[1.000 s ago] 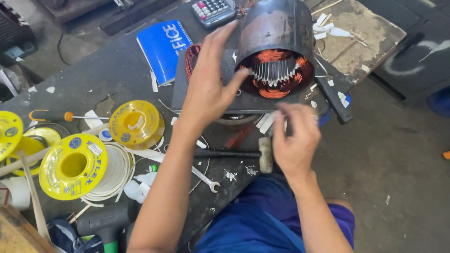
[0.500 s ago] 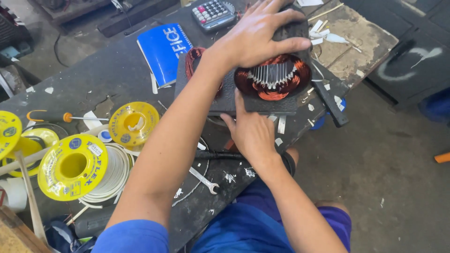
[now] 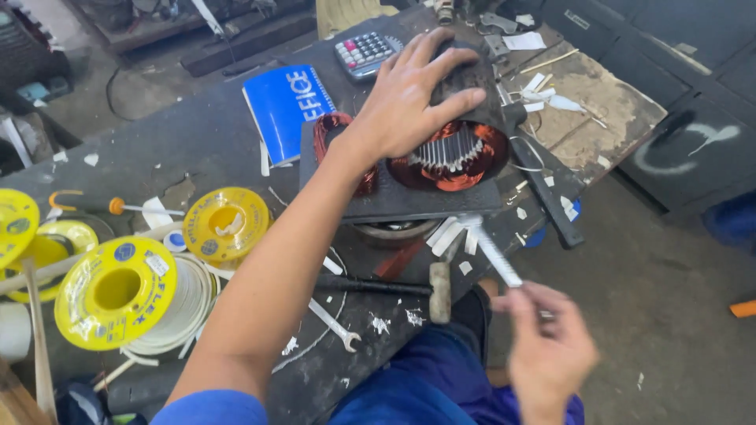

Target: The person is working on a cylindrical motor stator, inserting white insulating material into the copper windings. They use a hammer to tap the material into place and adjust the copper coils with their hands.

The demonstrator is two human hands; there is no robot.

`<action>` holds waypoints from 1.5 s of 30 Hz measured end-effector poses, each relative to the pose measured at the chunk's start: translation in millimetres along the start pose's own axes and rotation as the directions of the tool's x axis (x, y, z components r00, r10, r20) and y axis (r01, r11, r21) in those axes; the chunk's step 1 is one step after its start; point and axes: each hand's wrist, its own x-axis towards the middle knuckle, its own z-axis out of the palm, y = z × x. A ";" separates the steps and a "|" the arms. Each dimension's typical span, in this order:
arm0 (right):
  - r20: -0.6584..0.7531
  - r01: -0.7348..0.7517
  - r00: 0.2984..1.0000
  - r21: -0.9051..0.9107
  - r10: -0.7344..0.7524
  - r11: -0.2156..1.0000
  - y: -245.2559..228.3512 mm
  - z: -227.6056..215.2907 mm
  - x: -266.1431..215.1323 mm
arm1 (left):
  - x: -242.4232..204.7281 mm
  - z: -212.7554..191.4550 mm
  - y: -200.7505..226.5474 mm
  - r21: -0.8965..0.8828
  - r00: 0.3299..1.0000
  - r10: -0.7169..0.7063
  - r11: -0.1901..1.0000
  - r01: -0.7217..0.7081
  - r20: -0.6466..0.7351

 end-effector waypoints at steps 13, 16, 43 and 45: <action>0.288 0.638 0.765 -0.220 -0.576 0.738 43.6 72.2 125.8 | -6.7 2.4 -1.0 -0.039 0.997 0.034 0.999 -0.037 -0.071; 0.326 0.585 0.792 -0.164 -0.516 0.794 57.2 75.4 123.5 | -11.1 9.1 -2.9 -0.046 0.996 0.032 0.998 -0.036 -0.082; 0.742 0.887 0.450 -0.309 -0.497 0.343 -47.8 77.3 132.7 | -93.9 57.1 25.6 0.341 0.991 -0.062 0.940 0.019 0.115; 0.756 0.894 0.448 -0.361 -0.477 0.266 -48.7 76.9 130.1 | -98.2 54.9 23.3 0.343 0.992 -0.023 0.939 -0.022 0.126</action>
